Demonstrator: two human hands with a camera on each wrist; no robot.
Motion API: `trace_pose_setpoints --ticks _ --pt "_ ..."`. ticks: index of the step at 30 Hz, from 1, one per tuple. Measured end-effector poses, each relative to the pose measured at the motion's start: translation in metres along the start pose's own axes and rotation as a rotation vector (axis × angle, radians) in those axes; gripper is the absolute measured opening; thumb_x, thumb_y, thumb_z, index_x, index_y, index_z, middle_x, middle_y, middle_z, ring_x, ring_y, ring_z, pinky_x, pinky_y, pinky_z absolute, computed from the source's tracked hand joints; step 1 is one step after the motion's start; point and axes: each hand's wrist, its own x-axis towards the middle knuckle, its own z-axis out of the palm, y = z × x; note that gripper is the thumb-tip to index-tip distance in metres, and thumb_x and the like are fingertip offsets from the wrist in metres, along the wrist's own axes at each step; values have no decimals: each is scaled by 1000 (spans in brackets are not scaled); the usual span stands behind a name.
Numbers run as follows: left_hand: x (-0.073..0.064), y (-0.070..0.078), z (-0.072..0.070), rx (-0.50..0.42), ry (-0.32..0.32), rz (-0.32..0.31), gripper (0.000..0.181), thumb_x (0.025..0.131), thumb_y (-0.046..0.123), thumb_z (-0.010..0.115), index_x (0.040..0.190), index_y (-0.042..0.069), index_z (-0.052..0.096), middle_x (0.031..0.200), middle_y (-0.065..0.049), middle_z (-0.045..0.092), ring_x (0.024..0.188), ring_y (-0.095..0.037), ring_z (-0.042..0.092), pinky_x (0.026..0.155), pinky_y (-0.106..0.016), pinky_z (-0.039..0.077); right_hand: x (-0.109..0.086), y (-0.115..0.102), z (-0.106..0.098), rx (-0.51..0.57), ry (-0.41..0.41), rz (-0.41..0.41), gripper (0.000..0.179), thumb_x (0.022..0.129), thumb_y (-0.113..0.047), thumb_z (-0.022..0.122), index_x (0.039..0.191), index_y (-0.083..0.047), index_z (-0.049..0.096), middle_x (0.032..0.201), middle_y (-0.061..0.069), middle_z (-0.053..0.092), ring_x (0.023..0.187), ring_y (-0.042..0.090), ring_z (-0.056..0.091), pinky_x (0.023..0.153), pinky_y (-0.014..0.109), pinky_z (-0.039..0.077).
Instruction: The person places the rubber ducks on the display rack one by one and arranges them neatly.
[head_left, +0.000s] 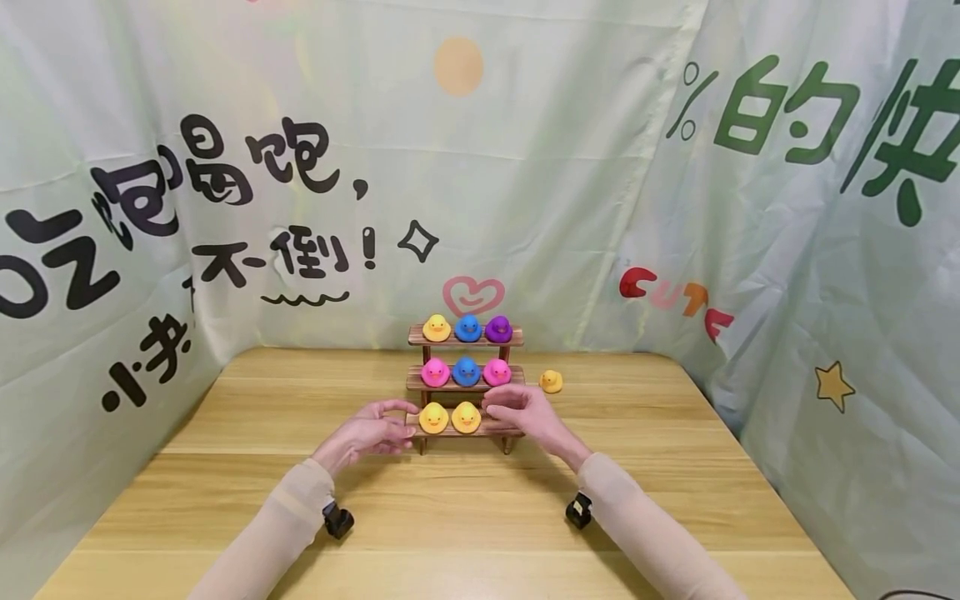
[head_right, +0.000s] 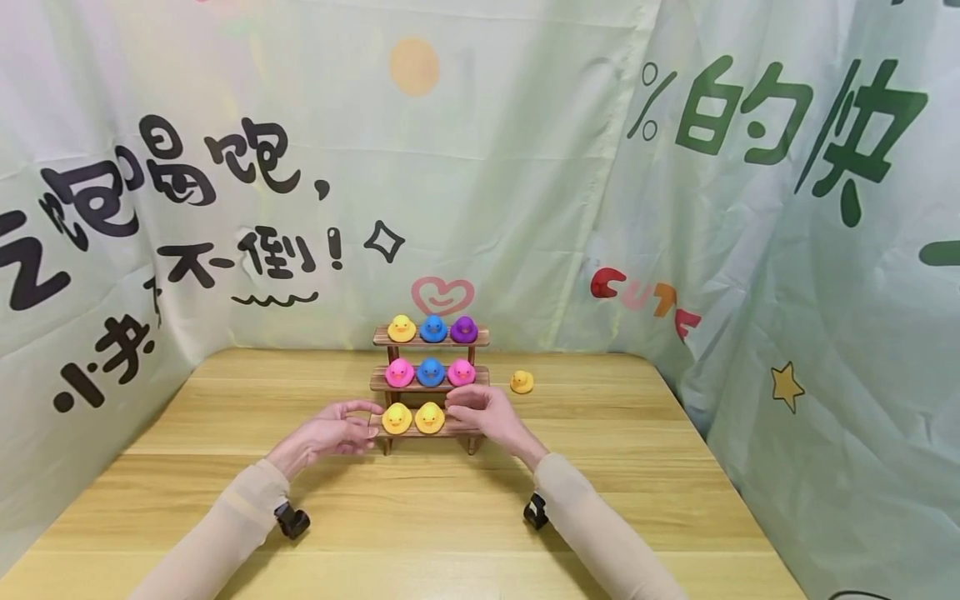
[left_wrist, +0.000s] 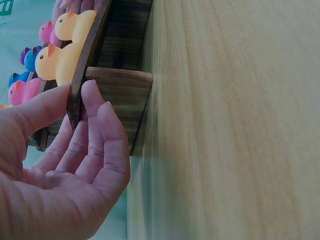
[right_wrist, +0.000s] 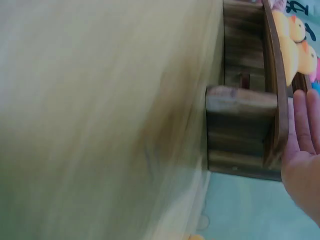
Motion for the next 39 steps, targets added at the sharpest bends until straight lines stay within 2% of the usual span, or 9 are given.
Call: trace_pose_setpoints --ticks 5,10,13,17,23,29,33,36,39 --pt "1 -2 -2 7 -18 -1 44 89 8 69 130 9 53 98 -7 69 78 -16 69 69 -27 61 -1 2 -10 11 43 42 35 90 -13 71 114 12 61 87 7 74 70 12 66 64 26 60" --pt "2 -1 -2 6 -13 7 45 88 8 70 130 8 53 95 -7 69 77 -17 68 67 -27 60 -2 3 -20 -21 79 65 29 93 -16 68 103 11 64 72 2 65 58 10 53 50 22 48" --pt "3 0 0 4 9 -1 46 88 7 70 131 6 52 92 -6 68 77 -18 68 67 -27 60 -2 4 -27 -28 115 80 30 93 -18 68 100 11 64 66 1 58 54 9 46 47 22 41" --pt "3 0 1 5 18 -4 46 88 5 69 131 5 53 90 -5 68 76 -18 68 66 -28 60 -1 7 -37 -4 144 95 25 95 -14 66 97 10 64 64 2 53 52 9 42 47 21 38" --pt "2 1 -1 0 9 -3 45 90 4 67 133 5 52 89 -4 67 75 -17 68 66 -27 60 0 10 -52 0 168 104 11 95 -13 64 93 -2 66 67 3 55 53 8 45 48 20 41" --pt "0 2 -3 9 -6 2 47 91 3 65 135 2 49 90 -5 67 76 -17 69 67 -28 60 3 18 -67 -53 214 121 31 95 -21 66 104 8 63 72 4 61 57 8 49 51 21 44" --pt "-1 4 -3 9 -15 8 49 91 5 66 136 1 48 90 -6 67 76 -17 69 66 -28 60 4 23 -80 -180 136 140 34 93 -17 68 115 8 62 89 10 66 73 14 59 65 28 55" --pt "-1 4 -2 4 -15 6 51 89 7 69 135 2 48 91 -7 67 77 -18 69 65 -27 60 5 26 -89 -256 56 143 35 92 -8 67 121 10 59 103 21 65 82 30 64 73 40 60" --pt "1 3 -2 8 2 -8 51 87 8 72 134 4 51 93 -9 67 77 -18 69 65 -27 60 8 27 -97 -275 30 156 36 91 -2 65 124 10 57 109 28 62 83 41 63 68 47 61"
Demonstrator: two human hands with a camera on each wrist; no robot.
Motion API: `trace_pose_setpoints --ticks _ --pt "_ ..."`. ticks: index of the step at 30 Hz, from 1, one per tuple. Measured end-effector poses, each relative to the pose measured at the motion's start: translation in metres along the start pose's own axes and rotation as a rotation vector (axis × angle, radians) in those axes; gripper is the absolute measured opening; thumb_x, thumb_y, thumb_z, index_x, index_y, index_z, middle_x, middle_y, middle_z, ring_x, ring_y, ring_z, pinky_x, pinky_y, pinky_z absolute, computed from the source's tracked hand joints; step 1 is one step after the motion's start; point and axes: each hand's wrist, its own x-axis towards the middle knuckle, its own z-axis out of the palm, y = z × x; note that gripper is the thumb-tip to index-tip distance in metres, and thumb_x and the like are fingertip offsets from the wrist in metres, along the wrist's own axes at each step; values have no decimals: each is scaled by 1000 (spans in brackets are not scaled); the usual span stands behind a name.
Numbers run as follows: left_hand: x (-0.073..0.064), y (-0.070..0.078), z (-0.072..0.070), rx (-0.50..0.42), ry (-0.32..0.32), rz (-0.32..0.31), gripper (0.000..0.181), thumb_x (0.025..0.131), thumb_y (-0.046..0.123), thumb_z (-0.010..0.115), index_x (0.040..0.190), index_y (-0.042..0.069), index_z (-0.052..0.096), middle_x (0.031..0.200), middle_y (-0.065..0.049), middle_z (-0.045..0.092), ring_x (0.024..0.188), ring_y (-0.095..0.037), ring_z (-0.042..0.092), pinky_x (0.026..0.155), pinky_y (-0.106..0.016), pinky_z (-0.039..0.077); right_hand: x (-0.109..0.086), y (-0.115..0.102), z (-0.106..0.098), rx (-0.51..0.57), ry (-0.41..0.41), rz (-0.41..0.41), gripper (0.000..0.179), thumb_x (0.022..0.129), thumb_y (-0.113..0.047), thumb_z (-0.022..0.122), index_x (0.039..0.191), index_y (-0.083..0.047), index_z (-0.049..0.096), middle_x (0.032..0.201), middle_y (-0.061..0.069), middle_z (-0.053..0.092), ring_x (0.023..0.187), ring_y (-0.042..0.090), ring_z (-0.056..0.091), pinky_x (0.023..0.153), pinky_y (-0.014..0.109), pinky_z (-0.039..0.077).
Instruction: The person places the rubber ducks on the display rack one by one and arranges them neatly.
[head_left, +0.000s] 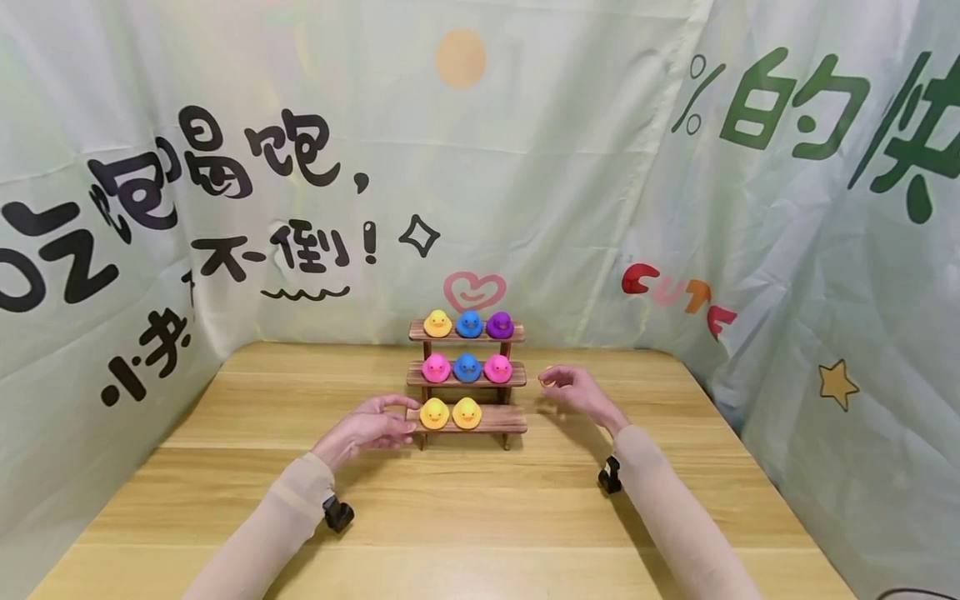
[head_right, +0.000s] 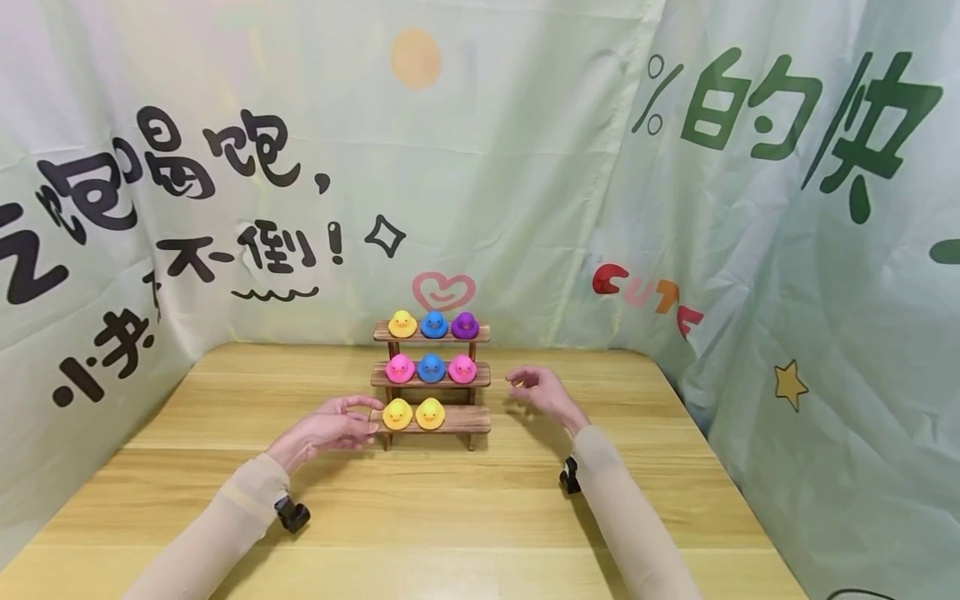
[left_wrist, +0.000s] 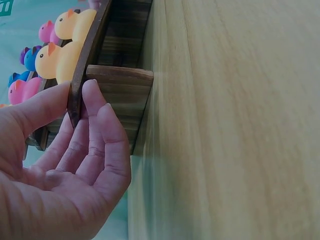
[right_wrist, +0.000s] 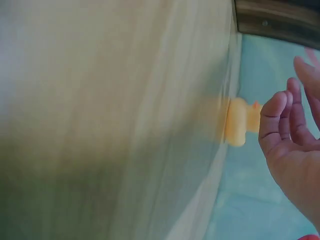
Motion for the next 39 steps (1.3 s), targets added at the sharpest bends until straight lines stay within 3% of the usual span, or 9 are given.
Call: trace_pose_setpoints --ticks 2,5,10,15,24,33,39 --pt "2 -1 0 9 18 -16 50 86 7 72 132 7 53 95 -10 68 77 -18 69 65 -27 60 2 1 -4 -15 1 14 37 90 -1 65 125 10 57 112 30 61 85 41 62 64 46 61" --pt "3 -3 0 20 41 -32 48 86 6 71 131 9 55 96 -10 68 76 -18 69 65 -27 60 4 2 -8 -23 12 40 39 90 0 65 127 8 57 117 31 60 92 32 62 69 44 61" --pt "2 -2 0 22 33 -21 49 86 6 71 131 7 54 99 -13 69 77 -19 69 66 -27 60 6 7 -13 -47 35 63 41 91 0 63 130 7 55 126 30 58 102 30 60 86 43 58" --pt "3 -2 -1 12 23 -27 47 85 8 73 129 9 55 98 -12 68 75 -18 69 64 -26 60 10 11 -15 -48 39 74 42 91 -1 64 132 7 54 126 29 57 102 27 59 87 44 58" --pt "-1 2 1 3 -16 6 48 89 4 68 133 3 51 89 -7 67 75 -17 69 64 -26 60 15 11 -14 -51 29 86 47 95 -3 61 139 5 47 138 27 50 121 42 50 97 48 54" --pt "1 -1 0 29 -11 18 46 89 6 68 132 5 52 91 -6 67 76 -17 69 68 -27 61 19 12 -11 -73 38 108 50 94 0 60 141 4 46 123 29 58 98 28 61 85 42 58" --pt "0 -3 0 14 2 13 47 87 8 71 131 7 53 94 -8 67 77 -18 69 67 -27 61 21 12 -10 -45 35 122 45 94 1 59 138 6 49 124 30 59 105 32 62 88 41 58"
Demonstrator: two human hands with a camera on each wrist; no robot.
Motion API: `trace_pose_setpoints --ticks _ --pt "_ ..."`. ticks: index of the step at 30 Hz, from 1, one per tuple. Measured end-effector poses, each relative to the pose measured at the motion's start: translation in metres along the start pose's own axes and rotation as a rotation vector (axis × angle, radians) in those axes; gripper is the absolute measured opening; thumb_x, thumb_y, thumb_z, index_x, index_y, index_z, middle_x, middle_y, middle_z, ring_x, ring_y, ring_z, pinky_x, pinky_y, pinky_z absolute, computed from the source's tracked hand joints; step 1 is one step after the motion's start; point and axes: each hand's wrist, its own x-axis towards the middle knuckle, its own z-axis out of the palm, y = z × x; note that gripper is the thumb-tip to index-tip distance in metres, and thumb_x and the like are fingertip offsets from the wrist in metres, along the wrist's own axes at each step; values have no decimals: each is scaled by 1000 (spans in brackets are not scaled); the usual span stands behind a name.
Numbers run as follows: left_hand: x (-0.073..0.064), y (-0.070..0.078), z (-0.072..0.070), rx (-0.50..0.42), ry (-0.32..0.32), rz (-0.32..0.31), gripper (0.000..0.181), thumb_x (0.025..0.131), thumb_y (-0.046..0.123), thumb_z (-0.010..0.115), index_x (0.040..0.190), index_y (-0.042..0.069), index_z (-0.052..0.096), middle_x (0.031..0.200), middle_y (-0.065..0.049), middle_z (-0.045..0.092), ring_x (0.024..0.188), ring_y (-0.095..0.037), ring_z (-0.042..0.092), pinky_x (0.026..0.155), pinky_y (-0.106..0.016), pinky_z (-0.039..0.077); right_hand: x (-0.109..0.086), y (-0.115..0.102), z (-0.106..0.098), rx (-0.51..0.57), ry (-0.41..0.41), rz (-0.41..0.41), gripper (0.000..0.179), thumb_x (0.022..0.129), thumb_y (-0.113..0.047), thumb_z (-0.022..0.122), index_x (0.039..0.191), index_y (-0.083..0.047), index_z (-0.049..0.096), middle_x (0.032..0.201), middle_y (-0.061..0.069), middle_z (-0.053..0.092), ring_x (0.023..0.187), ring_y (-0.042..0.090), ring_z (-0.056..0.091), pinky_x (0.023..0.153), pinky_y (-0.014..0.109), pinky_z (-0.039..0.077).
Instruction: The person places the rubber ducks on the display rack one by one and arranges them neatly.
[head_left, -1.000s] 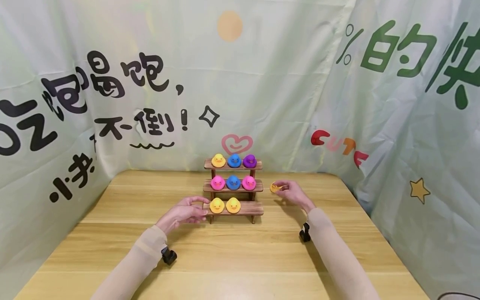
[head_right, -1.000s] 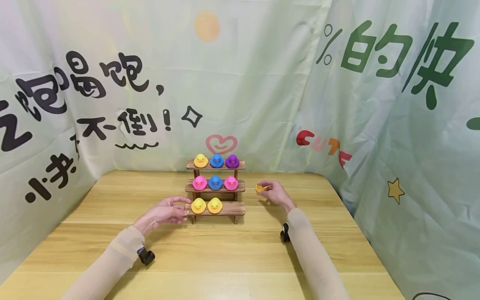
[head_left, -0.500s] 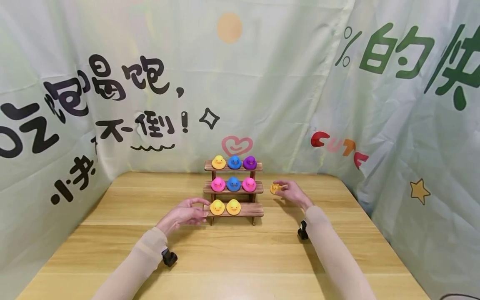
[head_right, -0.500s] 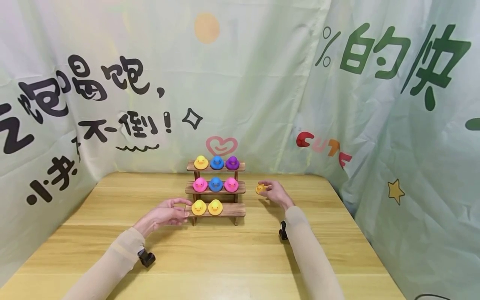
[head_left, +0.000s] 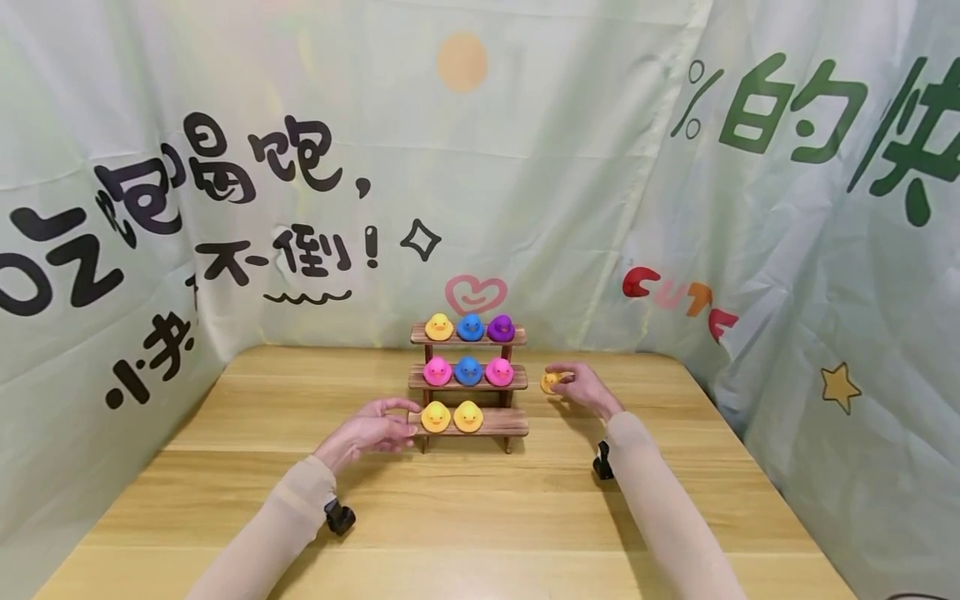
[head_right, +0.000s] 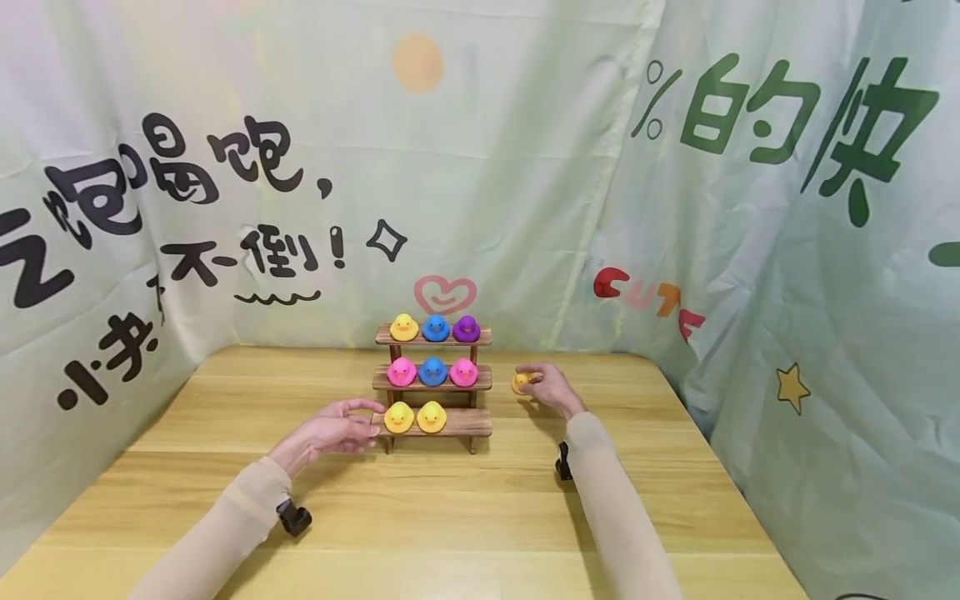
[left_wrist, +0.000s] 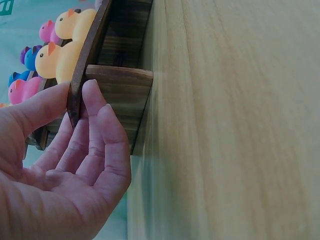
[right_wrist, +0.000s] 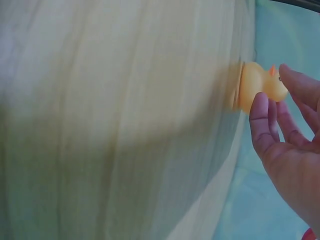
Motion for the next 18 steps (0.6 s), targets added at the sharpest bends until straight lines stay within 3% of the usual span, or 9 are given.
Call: trace_pose_setpoints --ticks 6,13,18 --pt "0 -1 2 0 16 -11 47 88 5 69 132 6 53 93 -8 67 75 -17 68 66 -27 60 -1 5 -1 -3 4 -2 38 91 3 63 129 6 58 124 28 61 106 30 62 89 39 59" --pt "0 0 2 3 16 -10 44 89 5 68 131 7 54 93 -8 66 76 -17 68 66 -26 60 -2 9 -1 -43 2 -60 34 86 2 71 119 6 63 112 26 66 95 27 64 78 32 60" --pt "0 0 1 3 -1 -2 42 89 5 68 130 8 54 91 -7 67 77 -18 69 67 -27 61 -2 9 -1 -92 17 -80 31 82 -3 77 111 3 65 105 20 67 89 22 62 70 24 54"
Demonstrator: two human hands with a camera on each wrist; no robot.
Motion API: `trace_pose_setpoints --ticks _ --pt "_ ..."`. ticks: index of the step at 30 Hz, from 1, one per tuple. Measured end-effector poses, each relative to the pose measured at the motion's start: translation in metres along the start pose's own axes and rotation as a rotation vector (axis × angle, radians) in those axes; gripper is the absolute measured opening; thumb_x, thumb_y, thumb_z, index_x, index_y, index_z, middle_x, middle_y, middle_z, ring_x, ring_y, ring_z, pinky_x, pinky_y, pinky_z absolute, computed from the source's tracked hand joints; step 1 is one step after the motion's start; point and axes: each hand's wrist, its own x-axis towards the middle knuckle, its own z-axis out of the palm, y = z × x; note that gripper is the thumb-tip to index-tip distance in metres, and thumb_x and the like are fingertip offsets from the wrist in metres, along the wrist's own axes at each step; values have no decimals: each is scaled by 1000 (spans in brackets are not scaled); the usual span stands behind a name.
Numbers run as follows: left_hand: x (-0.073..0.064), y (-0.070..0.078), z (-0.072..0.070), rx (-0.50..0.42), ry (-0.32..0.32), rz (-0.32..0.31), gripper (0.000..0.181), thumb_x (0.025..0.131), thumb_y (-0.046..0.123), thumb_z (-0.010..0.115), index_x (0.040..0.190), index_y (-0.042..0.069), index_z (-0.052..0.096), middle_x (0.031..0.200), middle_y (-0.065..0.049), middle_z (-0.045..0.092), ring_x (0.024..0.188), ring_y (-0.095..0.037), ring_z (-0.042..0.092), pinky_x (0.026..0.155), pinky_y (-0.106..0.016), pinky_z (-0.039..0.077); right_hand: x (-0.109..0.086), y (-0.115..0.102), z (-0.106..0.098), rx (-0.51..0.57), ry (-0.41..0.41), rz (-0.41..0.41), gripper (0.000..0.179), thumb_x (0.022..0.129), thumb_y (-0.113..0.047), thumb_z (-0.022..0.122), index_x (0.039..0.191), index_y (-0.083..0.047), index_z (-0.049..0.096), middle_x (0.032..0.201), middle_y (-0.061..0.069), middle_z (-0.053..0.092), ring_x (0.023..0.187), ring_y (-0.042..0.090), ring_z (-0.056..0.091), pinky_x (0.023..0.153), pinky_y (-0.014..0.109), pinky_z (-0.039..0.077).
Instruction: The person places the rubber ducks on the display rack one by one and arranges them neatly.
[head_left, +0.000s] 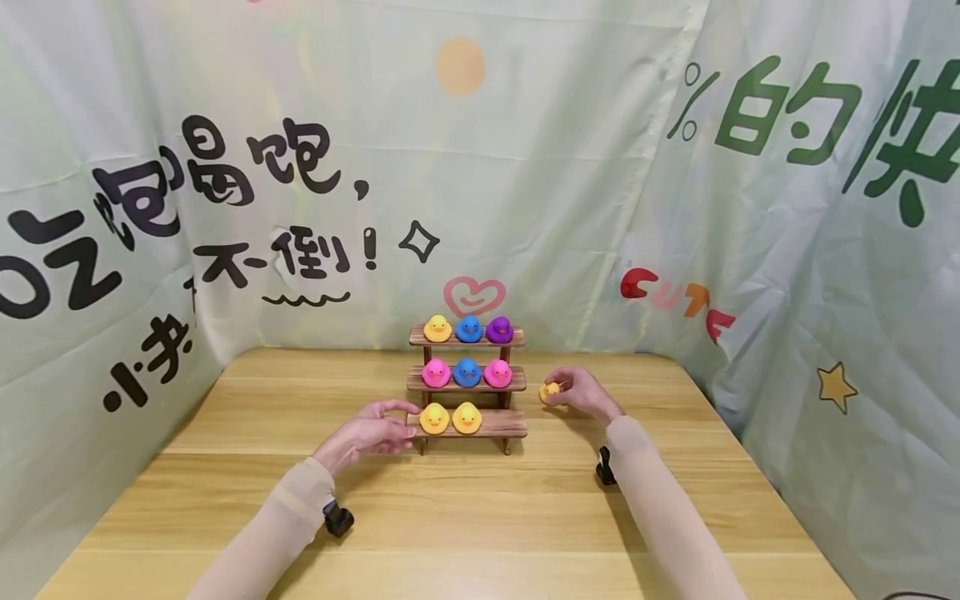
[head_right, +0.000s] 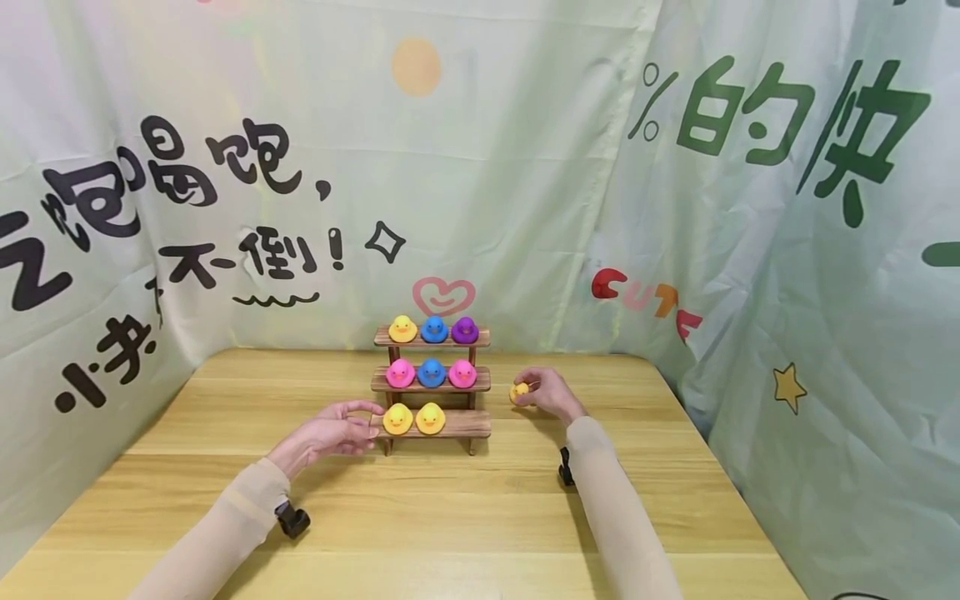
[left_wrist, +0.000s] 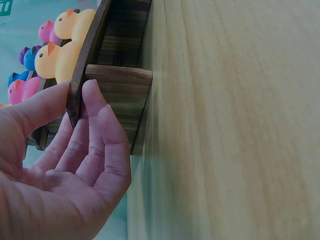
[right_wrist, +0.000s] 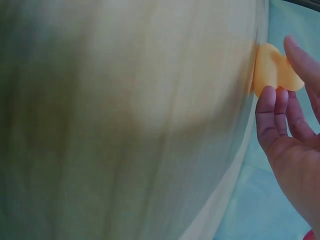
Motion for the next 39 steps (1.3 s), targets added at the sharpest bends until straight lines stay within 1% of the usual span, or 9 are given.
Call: trace_pose_setpoints --ticks 6,12,19,23,28,31,33,35,39 --pt "0 0 0 -14 -8 3 43 90 5 68 130 7 54 92 -8 67 76 -17 68 66 -26 60 -1 0 1 -26 2 17 31 80 -4 79 108 -1 66 99 15 67 85 20 58 67 23 51" --pt "1 -1 0 -2 9 -1 44 89 5 68 131 5 53 91 -8 67 75 -17 68 64 -25 59 -3 0 0 -27 -16 -7 31 80 -4 78 109 -1 66 93 14 65 80 18 55 63 25 52" --pt "1 -3 1 9 26 -5 47 87 6 71 131 5 54 93 -10 68 76 -18 68 64 -26 58 -9 -2 -1 1 -9 -20 34 82 -3 76 114 3 66 97 19 68 82 20 59 64 25 54" --pt "1 -2 0 16 25 -3 46 87 6 70 130 7 54 92 -9 67 76 -19 68 64 -26 59 -14 -5 -3 28 1 -18 35 83 -6 76 116 -1 67 104 18 70 87 17 62 71 26 56" --pt "1 -2 1 28 28 -3 44 88 6 69 130 8 55 94 -9 68 76 -18 69 65 -26 60 -20 -6 -4 101 -23 -35 41 85 -8 75 123 3 64 114 24 67 93 22 65 78 34 61" --pt "1 -1 2 13 30 -4 45 88 5 69 131 6 54 93 -9 67 76 -18 69 64 -26 59 -24 -9 -4 129 -25 -33 43 86 -9 74 125 3 63 120 25 64 100 26 64 81 32 60" --pt "1 0 2 5 29 -4 46 88 5 69 131 5 53 93 -9 67 75 -17 68 64 -25 58 -26 -12 -4 115 -18 -32 43 87 -12 74 126 1 63 125 23 63 107 29 63 83 28 58" --pt "1 0 2 4 29 -4 47 88 6 70 132 5 53 92 -9 67 75 -17 68 63 -24 58 -28 -15 -3 105 -12 -25 43 87 -14 75 126 -1 64 128 21 62 113 31 60 88 28 56" --pt "1 0 2 7 31 -3 48 87 7 71 131 5 53 92 -9 67 75 -17 68 64 -25 59 -31 -19 -2 100 -9 -26 43 86 -14 75 126 -3 65 130 18 62 119 35 56 97 39 54"
